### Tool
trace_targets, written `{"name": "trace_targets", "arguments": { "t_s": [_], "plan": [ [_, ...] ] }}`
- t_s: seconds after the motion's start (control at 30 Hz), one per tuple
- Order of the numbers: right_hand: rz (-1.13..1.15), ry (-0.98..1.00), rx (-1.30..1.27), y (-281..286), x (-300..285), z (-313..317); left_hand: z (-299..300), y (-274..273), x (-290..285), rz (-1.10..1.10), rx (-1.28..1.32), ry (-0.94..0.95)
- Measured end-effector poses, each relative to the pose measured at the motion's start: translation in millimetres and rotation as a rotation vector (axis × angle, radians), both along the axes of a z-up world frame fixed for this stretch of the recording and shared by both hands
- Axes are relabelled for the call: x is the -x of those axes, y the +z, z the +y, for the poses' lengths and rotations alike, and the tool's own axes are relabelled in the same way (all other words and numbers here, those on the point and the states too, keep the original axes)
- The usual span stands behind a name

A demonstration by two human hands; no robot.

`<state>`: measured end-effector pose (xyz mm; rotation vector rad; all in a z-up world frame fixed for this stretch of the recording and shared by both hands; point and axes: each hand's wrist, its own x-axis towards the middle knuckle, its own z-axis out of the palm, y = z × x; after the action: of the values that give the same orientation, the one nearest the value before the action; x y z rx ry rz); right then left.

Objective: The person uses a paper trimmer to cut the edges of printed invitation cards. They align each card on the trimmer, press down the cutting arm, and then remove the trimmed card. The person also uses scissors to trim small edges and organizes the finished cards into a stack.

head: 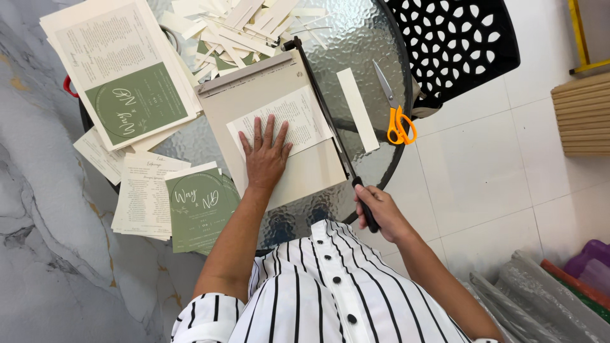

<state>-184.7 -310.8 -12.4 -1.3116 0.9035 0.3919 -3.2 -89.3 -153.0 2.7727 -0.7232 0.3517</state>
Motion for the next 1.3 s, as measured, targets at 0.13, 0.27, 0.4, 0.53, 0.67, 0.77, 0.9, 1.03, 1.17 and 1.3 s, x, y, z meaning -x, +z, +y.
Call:
{"name": "trace_targets", "arguments": {
  "t_s": [0.13,0.27,0.4,0.53,0.67,0.77,0.9,1.03,1.17,1.3],
  "plan": [
    [-0.035,-0.037,-0.067,34.6,-5.2,2.1,-0.5,-1.4,-6.2,0.023,0.004,-0.029],
    [-0.025,0.008,-0.041,30.1,-2.7,-1.0,-7.6,-2.5,-16.0,0.069,0.017,-0.046],
    [-0.03,0.014,-0.001,21.1,-1.0,1.0,-11.1,-4.9,-25.8,0.119,0.012,-0.053],
    [-0.024,0.009,0.017,14.5,2.1,4.7,-11.6,-3.1,-29.7,0.157,0.008,-0.057],
    [-0.017,0.0,0.036,8.3,3.8,5.9,-12.2,-4.0,-30.5,0.174,-0.006,-0.057],
    [-0.014,-0.005,0.044,5.5,3.9,6.3,-13.1,-3.5,-31.1,0.181,-0.012,-0.05],
    [-0.013,-0.006,0.053,7.9,2.4,7.7,-13.5,-3.3,-32.1,0.19,-0.024,-0.045],
    [-0.01,-0.006,0.054,8.3,1.9,8.2,-13.8,-2.8,-32.3,0.196,-0.028,-0.049],
    [-0.023,0.022,0.09,-7.3,4.5,6.2,-13.3,-4.8,-33.3,0.199,-0.037,-0.051],
    [-0.034,0.037,0.107,-18.9,9.9,8.3,-13.5,-5.2,-30.5,0.198,-0.027,-0.054]
  ]
}}
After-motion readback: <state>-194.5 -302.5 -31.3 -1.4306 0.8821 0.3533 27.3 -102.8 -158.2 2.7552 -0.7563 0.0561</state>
